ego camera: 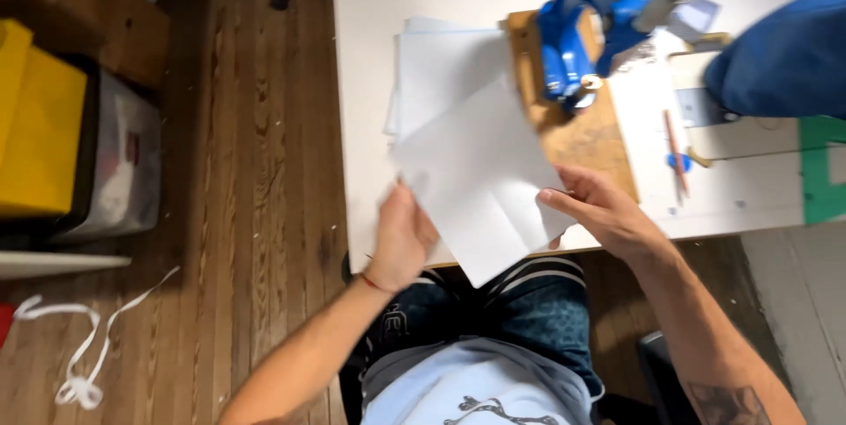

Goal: Cutting paper into small rectangles and punching holes in them using a manual press.

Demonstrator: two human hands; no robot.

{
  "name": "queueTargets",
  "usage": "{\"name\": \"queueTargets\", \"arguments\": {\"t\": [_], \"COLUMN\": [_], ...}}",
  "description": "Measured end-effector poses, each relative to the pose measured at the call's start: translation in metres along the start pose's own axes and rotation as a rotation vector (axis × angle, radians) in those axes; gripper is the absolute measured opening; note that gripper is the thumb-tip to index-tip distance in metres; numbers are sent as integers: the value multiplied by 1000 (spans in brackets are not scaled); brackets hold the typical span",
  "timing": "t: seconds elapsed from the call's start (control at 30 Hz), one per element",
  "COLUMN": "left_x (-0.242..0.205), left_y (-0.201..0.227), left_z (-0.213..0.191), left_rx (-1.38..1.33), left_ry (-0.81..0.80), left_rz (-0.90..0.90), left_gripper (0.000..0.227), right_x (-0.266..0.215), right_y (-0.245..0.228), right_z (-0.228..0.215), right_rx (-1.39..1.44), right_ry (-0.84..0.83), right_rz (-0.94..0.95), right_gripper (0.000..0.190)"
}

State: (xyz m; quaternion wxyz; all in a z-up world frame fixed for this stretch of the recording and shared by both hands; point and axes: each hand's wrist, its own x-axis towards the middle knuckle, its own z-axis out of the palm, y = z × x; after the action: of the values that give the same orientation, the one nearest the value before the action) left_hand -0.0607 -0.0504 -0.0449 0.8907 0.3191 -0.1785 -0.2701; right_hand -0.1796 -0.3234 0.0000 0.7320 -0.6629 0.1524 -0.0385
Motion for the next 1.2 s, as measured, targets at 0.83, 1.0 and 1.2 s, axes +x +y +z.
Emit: {"name": "queueTargets", "arguments": {"t": [0.83, 1.0, 1.2], "left_x": [234, 224, 234], "left_y": [-59, -56, -61], "left_z": [78, 82, 83], "left_rx": [1717, 1565, 1495], "left_ry": [-490, -401, -313], "left_rz": [325, 153, 80], "left_gripper": [17, 15, 10], "right_x": [145, 137, 141], "right_y": [-46, -25, 9], "right_z": [-156, -149, -170], "right_rx": [-176, 62, 165], "right_ry": [-94, -11, 71], "right_rz": [-51, 12, -42], "right_gripper": [20, 17, 41]}}
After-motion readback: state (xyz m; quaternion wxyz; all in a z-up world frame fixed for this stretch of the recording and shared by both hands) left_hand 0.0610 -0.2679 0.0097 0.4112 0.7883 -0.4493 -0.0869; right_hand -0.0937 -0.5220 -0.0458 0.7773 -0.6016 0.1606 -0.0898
